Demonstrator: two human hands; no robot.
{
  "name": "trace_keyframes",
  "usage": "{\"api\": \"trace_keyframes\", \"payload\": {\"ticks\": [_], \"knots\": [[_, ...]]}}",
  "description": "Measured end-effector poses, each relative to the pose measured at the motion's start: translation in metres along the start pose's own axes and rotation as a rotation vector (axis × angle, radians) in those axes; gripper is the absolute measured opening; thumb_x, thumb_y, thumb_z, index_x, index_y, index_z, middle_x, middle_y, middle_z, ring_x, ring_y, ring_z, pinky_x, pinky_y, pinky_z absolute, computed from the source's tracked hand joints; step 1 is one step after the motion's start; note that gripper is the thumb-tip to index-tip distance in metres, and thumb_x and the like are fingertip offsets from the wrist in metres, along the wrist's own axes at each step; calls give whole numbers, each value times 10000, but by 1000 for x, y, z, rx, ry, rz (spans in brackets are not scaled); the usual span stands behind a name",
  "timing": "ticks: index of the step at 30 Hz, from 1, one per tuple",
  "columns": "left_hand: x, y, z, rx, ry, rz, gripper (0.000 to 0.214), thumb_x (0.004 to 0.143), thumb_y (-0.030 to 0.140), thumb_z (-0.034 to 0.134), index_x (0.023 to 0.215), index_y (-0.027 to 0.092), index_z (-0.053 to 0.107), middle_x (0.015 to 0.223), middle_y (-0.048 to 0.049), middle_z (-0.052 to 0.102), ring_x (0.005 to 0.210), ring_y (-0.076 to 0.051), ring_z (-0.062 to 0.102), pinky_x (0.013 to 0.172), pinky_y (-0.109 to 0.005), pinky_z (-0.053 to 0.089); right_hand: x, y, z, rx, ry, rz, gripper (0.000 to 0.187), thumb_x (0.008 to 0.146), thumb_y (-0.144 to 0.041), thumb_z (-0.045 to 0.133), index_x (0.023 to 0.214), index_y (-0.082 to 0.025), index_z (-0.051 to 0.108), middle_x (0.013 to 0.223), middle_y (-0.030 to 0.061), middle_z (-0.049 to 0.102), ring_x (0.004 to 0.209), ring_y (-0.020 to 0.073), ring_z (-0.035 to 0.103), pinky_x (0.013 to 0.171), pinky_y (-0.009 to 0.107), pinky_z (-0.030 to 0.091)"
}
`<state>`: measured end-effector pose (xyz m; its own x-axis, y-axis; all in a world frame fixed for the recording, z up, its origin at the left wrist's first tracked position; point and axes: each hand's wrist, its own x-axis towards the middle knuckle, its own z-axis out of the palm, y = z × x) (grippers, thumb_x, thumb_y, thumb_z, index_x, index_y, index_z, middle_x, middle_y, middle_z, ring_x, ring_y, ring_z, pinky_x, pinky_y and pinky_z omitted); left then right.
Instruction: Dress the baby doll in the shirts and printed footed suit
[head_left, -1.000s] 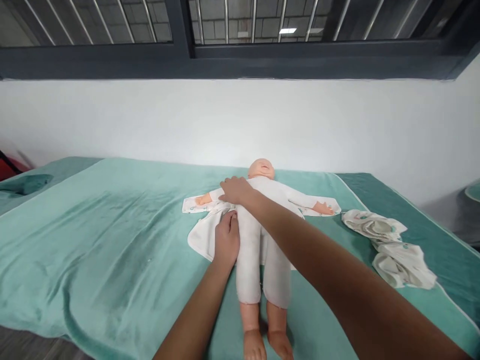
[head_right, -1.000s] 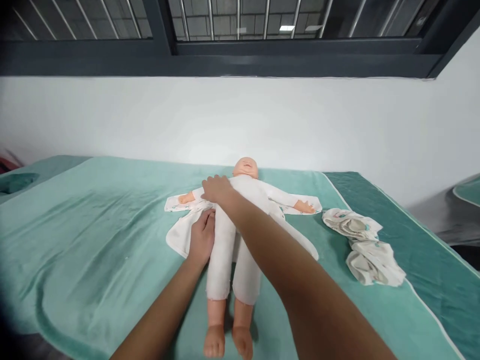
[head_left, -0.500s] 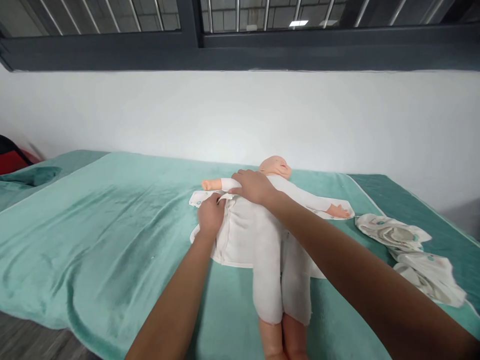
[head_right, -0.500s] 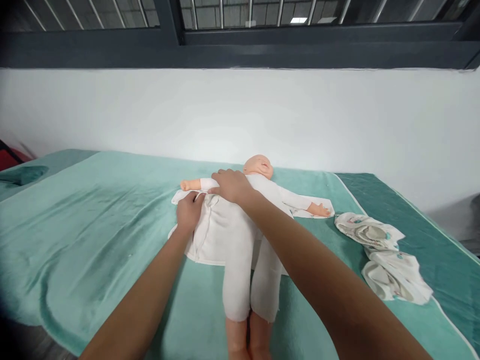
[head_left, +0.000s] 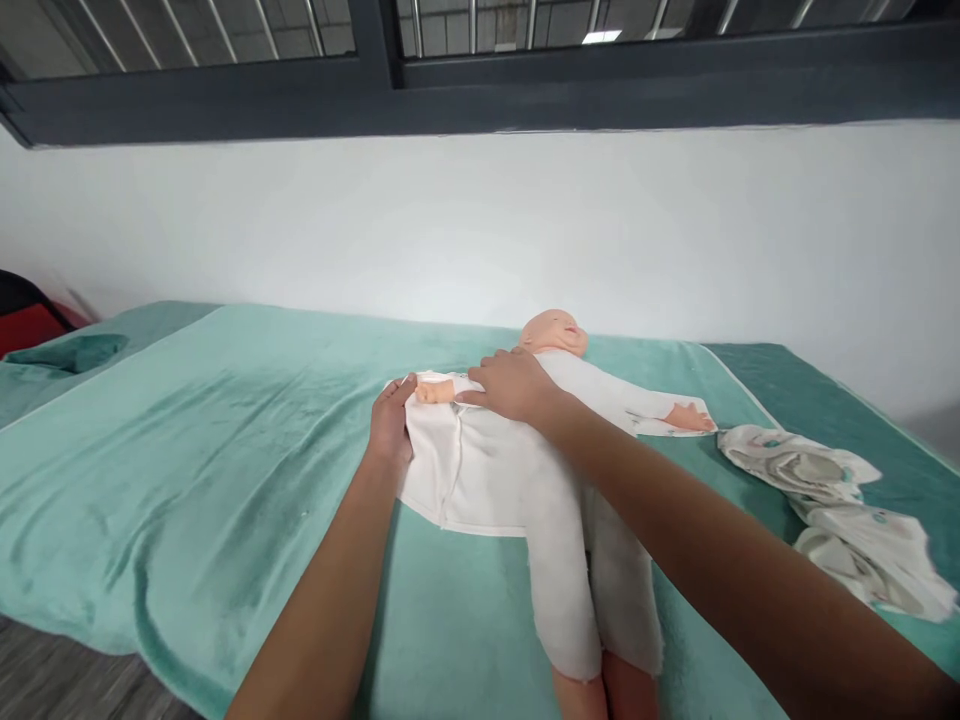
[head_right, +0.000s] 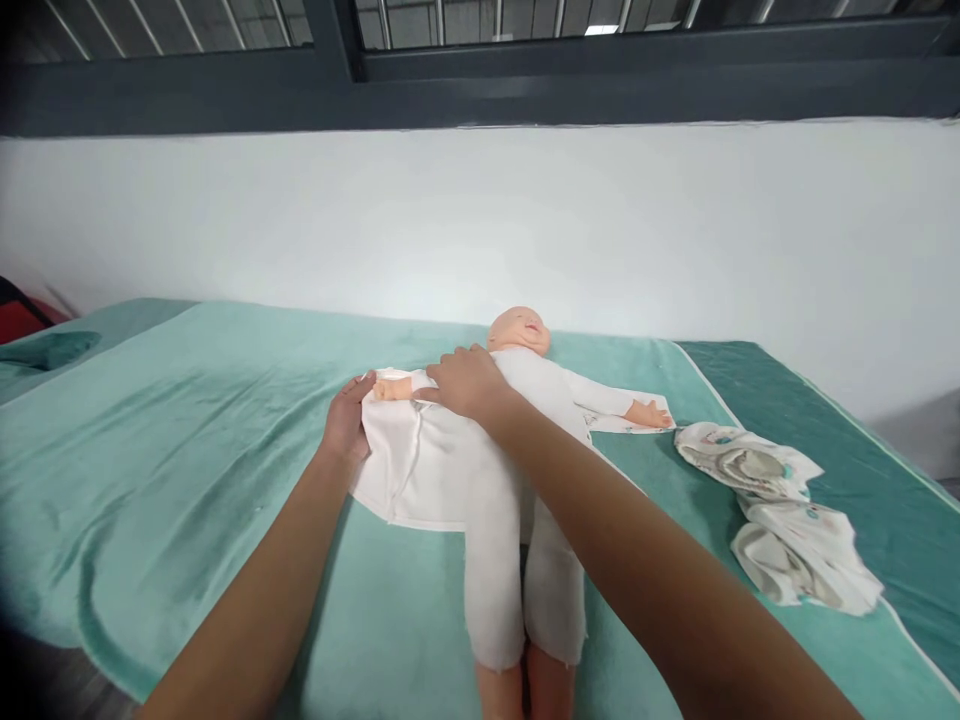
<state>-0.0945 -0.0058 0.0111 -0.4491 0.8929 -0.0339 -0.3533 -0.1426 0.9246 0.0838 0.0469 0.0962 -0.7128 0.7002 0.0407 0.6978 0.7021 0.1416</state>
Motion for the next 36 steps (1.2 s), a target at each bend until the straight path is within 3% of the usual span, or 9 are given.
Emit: {"api": "trace_keyframes", "payload": {"ticks": [4,7,9,15,18,25,32,36], "knots": [[-5,-10,7,423,184,318,292,815,444,646,712,211,503,656,40,518,619,-120,475,626,-255,384,2,-3,5,-26,-34,1,475,970,-591,438,975,-205,716,981,140,723,986,327,600,819,434,367],[-10,-13,12,733,52,442,250,873,400,590,715,220,519,643,35,535,642,-138,462,651,-264,356,4,-4,7,-53,-51,0,424,967,-536,469,946,-197,724,962,148,728,975,327,602,826,442,368],[-12,-12,14,761,-52,442,245,889,387,576,720,220,518,644,37,544,640,-139,459,651,-263,352,5,-5,8,-61,-53,3,404,966,-513,478,934,-197,727,947,152,730,968,328,605,831,446,367],[-19,-7,27,378,-140,364,260,899,418,596,768,200,542,717,22,574,709,-132,520,706,-247,413,8,-7,15,-31,-23,9,456,954,-554,465,924,-189,735,949,171,733,993,347,606,850,466,364],[-20,-8,39,224,-218,296,274,873,434,649,784,192,557,732,16,591,694,-119,525,675,-234,419,12,-9,20,-49,1,22,376,941,-458,504,950,-161,734,978,189,739,1003,354,616,853,467,368],[-18,-1,68,-271,-207,32,366,733,425,811,775,190,533,637,67,547,560,-67,500,576,-191,412,17,-12,19,-67,-23,74,270,914,-199,455,925,-142,719,963,186,737,999,332,632,860,450,378],[-21,8,72,-348,-373,-66,357,717,393,843,772,190,554,641,70,550,529,-50,510,550,-175,432,13,-11,20,-18,26,95,252,917,-176,466,1011,-118,693,1021,194,693,1003,318,611,859,407,390],[-19,4,60,-284,-340,-113,352,713,405,842,816,188,585,675,58,581,552,-64,536,579,-195,465,0,-8,13,44,81,45,264,929,-176,458,1046,-116,686,1087,170,690,1020,311,599,885,416,400]]}}
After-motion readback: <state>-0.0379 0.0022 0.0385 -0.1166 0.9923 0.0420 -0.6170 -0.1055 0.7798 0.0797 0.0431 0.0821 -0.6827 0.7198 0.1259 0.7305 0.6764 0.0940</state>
